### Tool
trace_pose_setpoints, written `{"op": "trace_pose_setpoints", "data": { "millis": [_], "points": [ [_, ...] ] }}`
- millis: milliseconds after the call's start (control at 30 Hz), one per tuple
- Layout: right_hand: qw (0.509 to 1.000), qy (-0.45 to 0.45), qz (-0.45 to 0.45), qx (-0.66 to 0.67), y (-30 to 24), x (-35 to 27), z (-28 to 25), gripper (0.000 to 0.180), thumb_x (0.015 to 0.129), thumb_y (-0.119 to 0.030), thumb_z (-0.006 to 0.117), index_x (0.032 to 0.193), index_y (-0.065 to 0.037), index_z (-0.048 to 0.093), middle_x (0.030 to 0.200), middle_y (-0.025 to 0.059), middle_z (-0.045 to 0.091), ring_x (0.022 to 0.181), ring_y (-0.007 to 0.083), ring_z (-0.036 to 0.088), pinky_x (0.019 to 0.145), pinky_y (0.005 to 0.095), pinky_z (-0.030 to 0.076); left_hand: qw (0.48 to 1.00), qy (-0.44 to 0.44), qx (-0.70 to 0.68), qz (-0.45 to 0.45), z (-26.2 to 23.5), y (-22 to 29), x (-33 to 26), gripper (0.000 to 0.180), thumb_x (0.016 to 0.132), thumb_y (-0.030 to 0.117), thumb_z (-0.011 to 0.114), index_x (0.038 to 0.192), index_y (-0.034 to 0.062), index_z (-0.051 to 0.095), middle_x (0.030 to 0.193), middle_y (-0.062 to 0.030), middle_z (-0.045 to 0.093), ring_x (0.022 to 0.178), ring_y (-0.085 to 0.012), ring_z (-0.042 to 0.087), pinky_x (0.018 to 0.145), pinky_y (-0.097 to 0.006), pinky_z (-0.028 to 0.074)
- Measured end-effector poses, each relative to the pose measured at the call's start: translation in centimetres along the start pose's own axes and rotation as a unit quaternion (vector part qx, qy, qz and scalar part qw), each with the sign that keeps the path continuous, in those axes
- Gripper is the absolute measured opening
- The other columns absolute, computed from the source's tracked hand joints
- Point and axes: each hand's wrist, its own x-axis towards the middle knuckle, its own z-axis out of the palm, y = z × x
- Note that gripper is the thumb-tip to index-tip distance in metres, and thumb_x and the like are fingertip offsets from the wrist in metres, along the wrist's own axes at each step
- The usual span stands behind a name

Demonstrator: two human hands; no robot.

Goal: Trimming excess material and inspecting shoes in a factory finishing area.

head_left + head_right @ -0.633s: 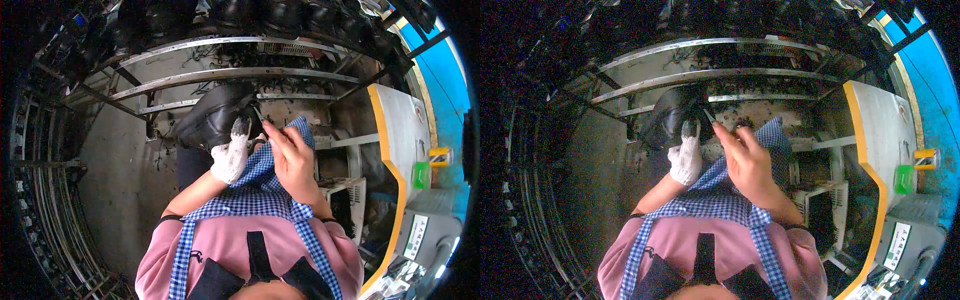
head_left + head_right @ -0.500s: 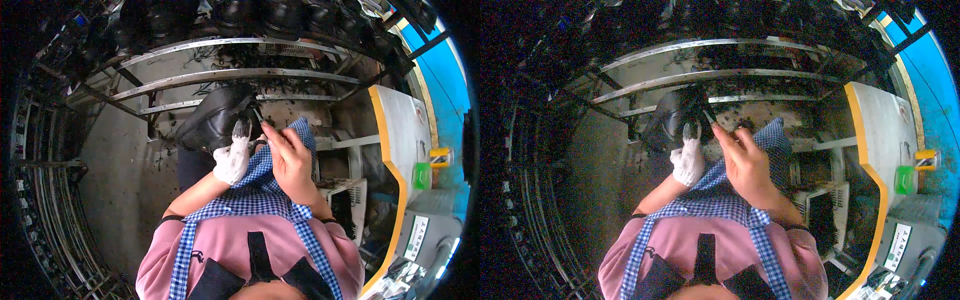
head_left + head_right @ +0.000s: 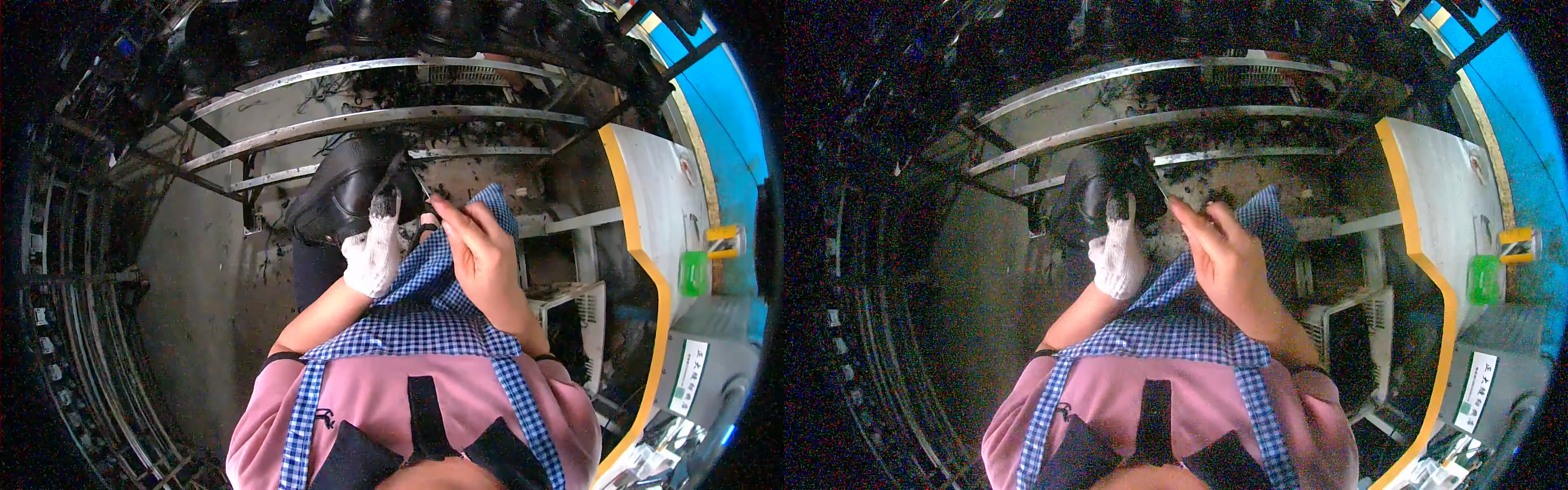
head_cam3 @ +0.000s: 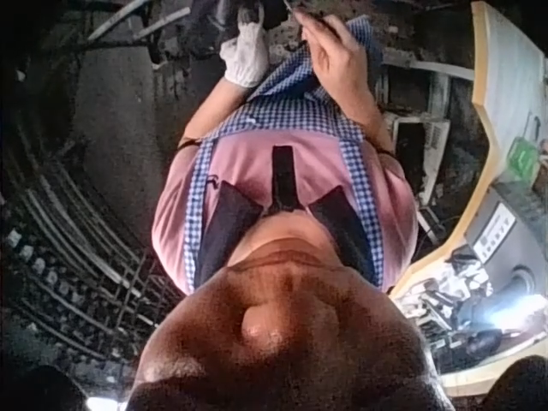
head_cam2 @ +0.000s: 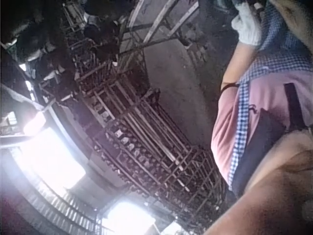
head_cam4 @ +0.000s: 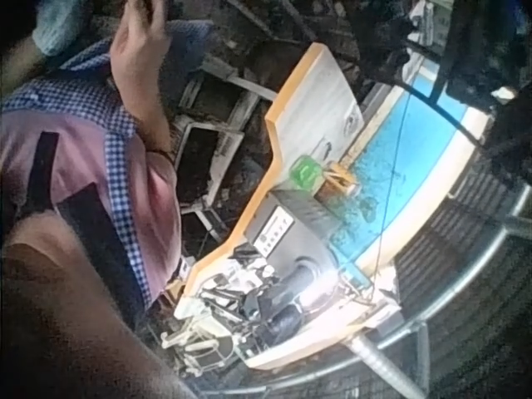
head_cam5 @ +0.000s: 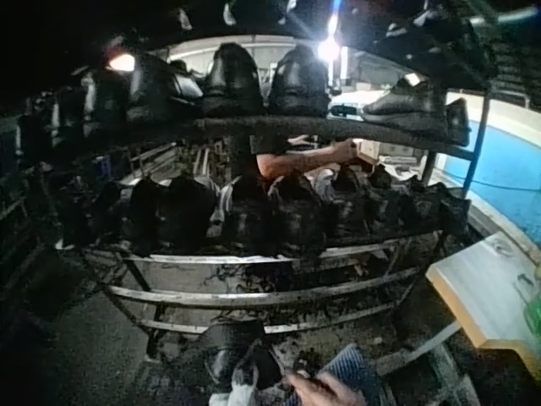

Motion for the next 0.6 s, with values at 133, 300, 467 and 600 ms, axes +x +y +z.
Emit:
{"op": "trace_pose_setpoints", "data": {
  "millis": [133, 300, 467, 600],
  "points": [
    [1.000, 0.016, -0.016, 0.012, 0.0, 0.1, 0.2, 0.032, 0.082, 0.002, 0.056, 0.113, -0.005, 0.059, 0.076, 0.0111, 0.052, 0.062, 0.0208, 0.056, 0.055, 0.0270, 0.044, 0.979, -0.145, -0.061, -0.131, -0.9, 1.4, 0.7, 0.046, 0.080, -0.003, 0.052, 0.126, 0.0061, 0.048, 0.112, -0.0108, 0.057, 0.090, -0.0165, 0.060, 0.078, -0.028, 0.049],
    [1.000, 0.013, -0.027, 0.001, 0.5, 0.1, 0.8, 0.038, 0.081, -0.001, 0.057, 0.117, -0.010, 0.057, 0.082, 0.0104, 0.053, 0.064, 0.0268, 0.058, 0.053, 0.0338, 0.047, 0.637, 0.104, -0.711, -0.279, 1.7, 1.9, 0.2, 0.031, 0.089, 0.008, 0.053, 0.120, 0.0077, 0.051, 0.116, -0.0041, 0.054, 0.091, -0.0102, 0.058, 0.078, -0.024, 0.049],
    [0.999, 0.022, -0.031, 0.001, 0.4, 0.1, 1.2, 0.036, 0.080, 0.002, 0.058, 0.115, -0.008, 0.058, 0.080, 0.0107, 0.053, 0.065, 0.0238, 0.060, 0.054, 0.0308, 0.047, 0.776, 0.068, -0.563, -0.275, 1.7, 0.6, -0.6, 0.035, 0.089, 0.006, 0.052, 0.123, 0.0049, 0.046, 0.118, -0.0066, 0.053, 0.101, -0.0127, 0.055, 0.086, -0.024, 0.045],
    [0.998, 0.037, -0.050, 0.007, 0.2, 0.2, 1.5, 0.035, 0.081, 0.004, 0.057, 0.114, -0.005, 0.059, 0.078, 0.0114, 0.054, 0.065, 0.0218, 0.059, 0.054, 0.0286, 0.045, 0.799, 0.093, -0.538, -0.253, 2.6, 0.3, -0.8, 0.032, 0.089, 0.007, 0.052, 0.120, 0.0034, 0.049, 0.118, -0.0068, 0.054, 0.105, -0.0148, 0.052, 0.087, -0.026, 0.043]
  ]
}}
